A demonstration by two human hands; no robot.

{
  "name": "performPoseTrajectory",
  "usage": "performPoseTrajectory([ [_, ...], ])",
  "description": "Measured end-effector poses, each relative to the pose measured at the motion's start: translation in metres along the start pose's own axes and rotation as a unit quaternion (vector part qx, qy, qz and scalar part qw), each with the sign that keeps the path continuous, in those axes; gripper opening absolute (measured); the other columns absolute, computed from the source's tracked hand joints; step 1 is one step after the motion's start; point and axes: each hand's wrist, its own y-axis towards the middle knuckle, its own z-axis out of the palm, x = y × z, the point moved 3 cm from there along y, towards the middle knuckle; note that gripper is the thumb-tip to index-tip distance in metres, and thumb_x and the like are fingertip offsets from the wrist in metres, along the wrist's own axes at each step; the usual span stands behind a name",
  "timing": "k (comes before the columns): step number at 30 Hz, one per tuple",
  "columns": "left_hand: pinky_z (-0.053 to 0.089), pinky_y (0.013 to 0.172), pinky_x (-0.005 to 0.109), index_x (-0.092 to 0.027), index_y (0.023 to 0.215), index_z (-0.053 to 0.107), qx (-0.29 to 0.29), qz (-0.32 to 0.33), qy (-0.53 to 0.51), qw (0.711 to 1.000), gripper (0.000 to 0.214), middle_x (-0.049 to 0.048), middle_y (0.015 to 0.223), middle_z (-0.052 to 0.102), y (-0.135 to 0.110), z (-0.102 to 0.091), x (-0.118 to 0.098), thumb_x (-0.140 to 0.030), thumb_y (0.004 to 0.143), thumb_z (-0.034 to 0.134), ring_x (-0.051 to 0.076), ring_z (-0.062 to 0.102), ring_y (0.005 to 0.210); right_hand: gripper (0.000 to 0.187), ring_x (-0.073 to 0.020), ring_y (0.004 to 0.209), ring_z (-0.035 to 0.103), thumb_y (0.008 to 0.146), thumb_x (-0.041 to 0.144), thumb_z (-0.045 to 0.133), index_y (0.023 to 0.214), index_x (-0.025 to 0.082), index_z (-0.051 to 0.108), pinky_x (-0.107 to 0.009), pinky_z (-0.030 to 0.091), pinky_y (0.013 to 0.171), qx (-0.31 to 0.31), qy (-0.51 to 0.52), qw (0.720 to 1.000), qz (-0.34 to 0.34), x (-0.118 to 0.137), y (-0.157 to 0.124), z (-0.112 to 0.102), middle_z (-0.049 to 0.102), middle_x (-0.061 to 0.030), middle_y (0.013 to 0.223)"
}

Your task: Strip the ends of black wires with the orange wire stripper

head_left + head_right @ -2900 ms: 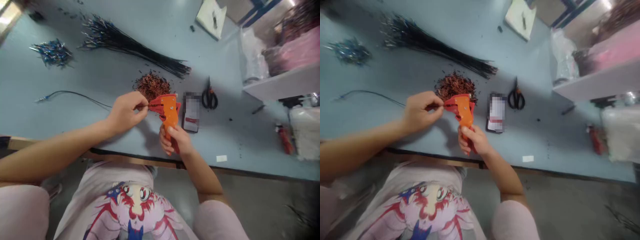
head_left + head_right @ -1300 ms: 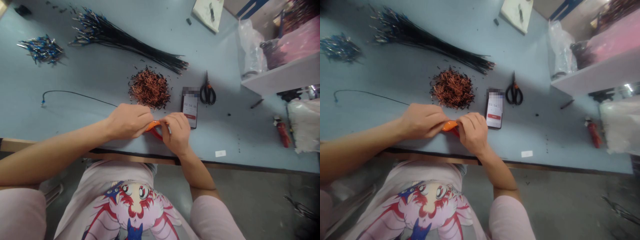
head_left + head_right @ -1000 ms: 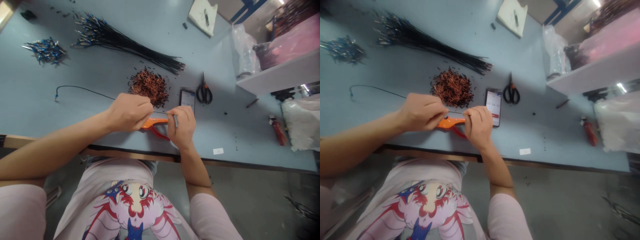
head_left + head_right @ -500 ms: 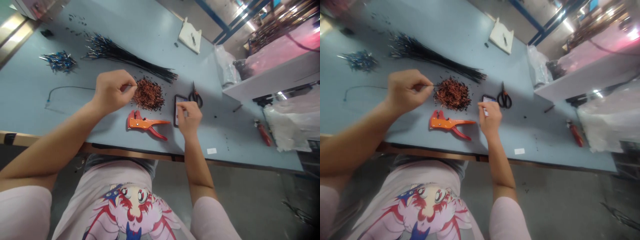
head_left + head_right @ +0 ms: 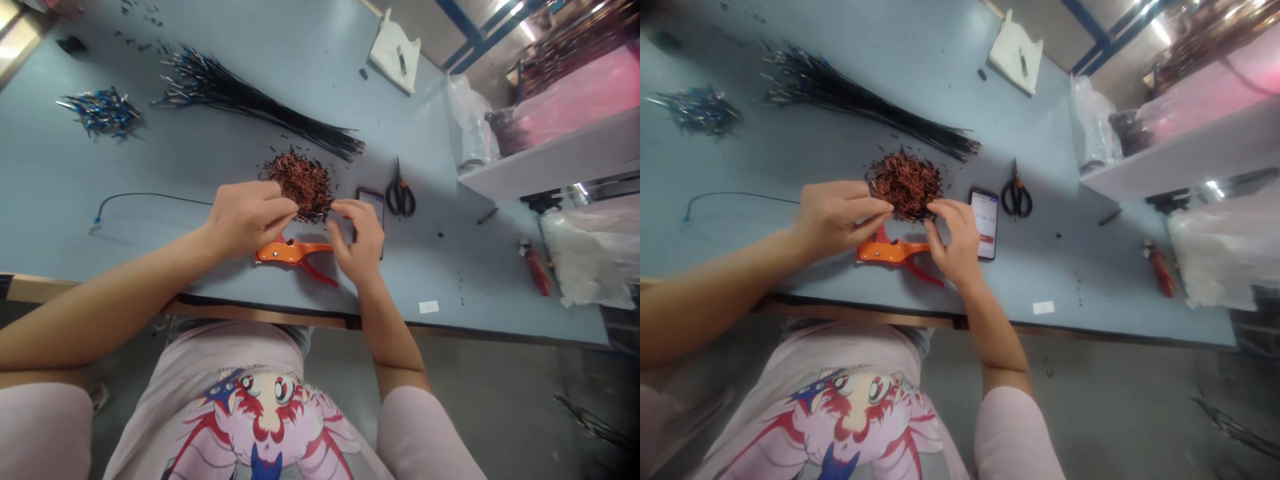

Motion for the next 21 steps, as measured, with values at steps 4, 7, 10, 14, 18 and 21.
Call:
performPoseTrajectory([
  [4, 0.023, 0.050, 0.029, -0.023, 0.074, 0.071, 0.028, 0.009, -0.010, 1.000, 0.026, 0.0009, 0.062, 0.056, -0.002, 0.003, -0.005, -0.028, 0.094, 0.055, 0.014, 0.052, 0.060, 0.017, -0.0256, 0.101, 0.066, 0.096, 0.023, 0.054, 0.107, 0.023, 0.067, -0.047, 0.053, 0.092, 0.016, -0.033, 0.999, -0.015, 0.000, -0.001, 0.002, 0.073, -0.0103, 0.102],
  [7, 0.024, 0.049, 0.029, -0.023, 0.075, 0.070, 0.045, 0.012, -0.015, 0.999, 0.026, 0.0014, 0.063, 0.059, -0.004, 0.005, -0.006, -0.028, 0.095, 0.054, 0.014, 0.054, 0.060, 0.016, -0.0243, 0.095, 0.066, 0.098, 0.023, 0.053, 0.099, 0.024, 0.068, -0.046, 0.053, 0.088, 0.023, -0.038, 0.999, -0.017, -0.001, -0.002, 0.003, 0.071, -0.0088, 0.095],
  [10, 0.024, 0.048, 0.029, -0.024, 0.076, 0.070, 0.058, 0.010, -0.027, 0.998, 0.025, 0.0017, 0.065, 0.060, -0.005, 0.007, -0.006, -0.027, 0.095, 0.054, 0.014, 0.055, 0.061, 0.015, -0.0238, 0.093, 0.066, 0.098, 0.023, 0.053, 0.096, 0.024, 0.068, -0.045, 0.054, 0.086, 0.035, -0.064, 0.997, -0.033, 0.000, -0.003, 0.004, 0.070, -0.0085, 0.094],
  [14, 0.025, 0.048, 0.029, -0.024, 0.076, 0.070, 0.053, 0.006, -0.030, 0.998, 0.025, 0.0018, 0.067, 0.062, -0.005, 0.007, -0.005, -0.029, 0.095, 0.054, 0.015, 0.056, 0.061, 0.012, -0.0227, 0.092, 0.066, 0.097, 0.019, 0.055, 0.097, 0.023, 0.066, -0.043, 0.054, 0.085, 0.042, -0.061, 0.995, -0.065, 0.002, -0.002, 0.004, 0.070, -0.0082, 0.095],
  [18, 0.028, 0.051, 0.028, -0.023, 0.082, 0.072, 0.038, 0.017, -0.021, 0.999, 0.021, 0.0011, 0.068, 0.064, -0.004, 0.005, -0.007, -0.030, 0.095, 0.057, 0.014, 0.057, 0.061, 0.011, -0.0229, 0.089, 0.063, 0.095, 0.012, 0.055, 0.096, 0.021, 0.062, -0.041, 0.054, 0.081, 0.040, -0.041, 0.993, -0.099, 0.006, -0.002, 0.005, 0.069, -0.0091, 0.091],
  [21, 0.033, 0.054, 0.028, -0.021, 0.091, 0.072, 0.052, 0.013, -0.018, 0.998, 0.018, 0.0021, 0.078, 0.070, -0.004, 0.006, -0.011, -0.034, 0.094, 0.060, 0.015, 0.062, 0.067, 0.012, -0.0234, 0.089, 0.062, 0.094, 0.010, 0.055, 0.097, 0.020, 0.061, -0.041, 0.054, 0.081, 0.051, -0.034, 0.992, -0.107, 0.009, -0.002, 0.007, 0.068, -0.0094, 0.090],
])
